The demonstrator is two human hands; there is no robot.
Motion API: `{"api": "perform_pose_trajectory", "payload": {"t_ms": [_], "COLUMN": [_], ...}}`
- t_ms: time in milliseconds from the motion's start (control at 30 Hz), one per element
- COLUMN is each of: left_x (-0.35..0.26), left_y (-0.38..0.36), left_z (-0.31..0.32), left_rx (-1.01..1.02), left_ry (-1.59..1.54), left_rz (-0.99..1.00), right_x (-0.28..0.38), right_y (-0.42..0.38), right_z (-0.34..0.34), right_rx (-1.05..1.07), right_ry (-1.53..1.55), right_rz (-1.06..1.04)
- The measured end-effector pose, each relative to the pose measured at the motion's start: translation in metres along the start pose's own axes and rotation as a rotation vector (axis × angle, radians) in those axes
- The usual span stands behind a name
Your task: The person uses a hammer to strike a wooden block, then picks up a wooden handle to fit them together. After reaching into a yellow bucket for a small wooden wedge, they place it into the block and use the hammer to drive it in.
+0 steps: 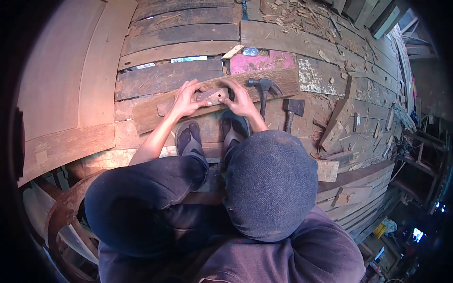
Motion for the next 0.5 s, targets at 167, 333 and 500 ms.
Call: {"api": "perform_pose_trajectory", "payload": {"t_ms": [167, 333, 500], "left_x": [-0.011, -0.004, -0.013], "left_y": [-0.001, -0.006, -0.013], "left_z": [-0.007, 0.003, 0.003], "left_rx": [0.006, -0.121, -0.156], "left_ry": [0.023, 0.036, 0.040], "left_rz": [-0.026, 0.046, 0.009], "right_x": [0.009, 0.020, 0.013], "right_y": [0.002, -0.004, -0.011], "right_z": [-0.019, -0.020, -0.009], "right_rx": [-0.222, -0.174, -0.103], "right_ry": [0.029, -0.012, 0.210], "right_rz": [0.025, 0.055, 0.206]}}
Point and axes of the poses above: each hand's wrist, its own y-axis towards the middle knuckle, its own z-axis out of the palm, x = y × z, the point moved 2 cm from there along y, towards the middle knuckle, and after that the axes turned 8 degrees about -x, right-handed, at the moved point
